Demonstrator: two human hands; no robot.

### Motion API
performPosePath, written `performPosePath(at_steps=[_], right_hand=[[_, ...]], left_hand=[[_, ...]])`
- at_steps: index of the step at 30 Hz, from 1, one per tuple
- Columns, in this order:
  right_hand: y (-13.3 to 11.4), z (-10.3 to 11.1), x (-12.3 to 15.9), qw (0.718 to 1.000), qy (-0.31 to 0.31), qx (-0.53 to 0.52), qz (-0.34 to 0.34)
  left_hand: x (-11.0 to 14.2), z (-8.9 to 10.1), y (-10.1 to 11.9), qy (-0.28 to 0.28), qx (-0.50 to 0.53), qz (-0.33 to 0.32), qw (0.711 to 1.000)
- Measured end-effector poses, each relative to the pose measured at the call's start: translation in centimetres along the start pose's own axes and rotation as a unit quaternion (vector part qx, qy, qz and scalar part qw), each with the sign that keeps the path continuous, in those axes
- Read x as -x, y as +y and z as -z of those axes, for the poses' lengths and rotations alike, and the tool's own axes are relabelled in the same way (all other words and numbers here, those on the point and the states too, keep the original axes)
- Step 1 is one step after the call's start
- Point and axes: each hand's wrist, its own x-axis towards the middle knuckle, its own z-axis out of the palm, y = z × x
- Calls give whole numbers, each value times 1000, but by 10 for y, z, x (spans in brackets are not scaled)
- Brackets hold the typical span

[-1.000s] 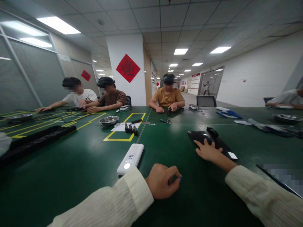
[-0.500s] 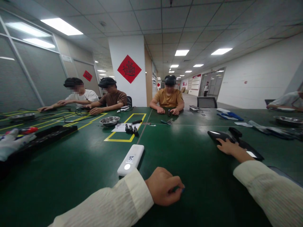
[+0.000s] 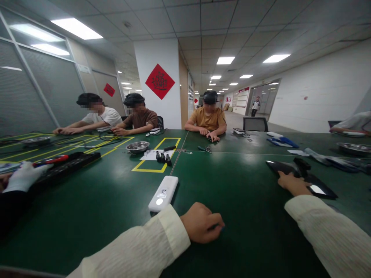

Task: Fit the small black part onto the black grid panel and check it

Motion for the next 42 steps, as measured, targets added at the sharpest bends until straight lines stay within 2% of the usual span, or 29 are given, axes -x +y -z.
performPosePath(at_steps=[3,9,28,34,42], right_hand=[[-3,-4,13,999,12,-19,-34],[-9,-13,31,996,60,-52,-41],[-8,-15,38,992,93,-81,-29],[-11,-15,35,990,97,-87,-45],[-16,-16,34,988,120,-80,-62]], left_hand=[[-1,3,-1,-6,-3,17,1000],[-1,4,-6,2,-18,35,999],[-3,6,-8,7,-22,63,998],[-3,7,-9,1,-26,71,997],[-4,7,-6,0,-1,39,999]])
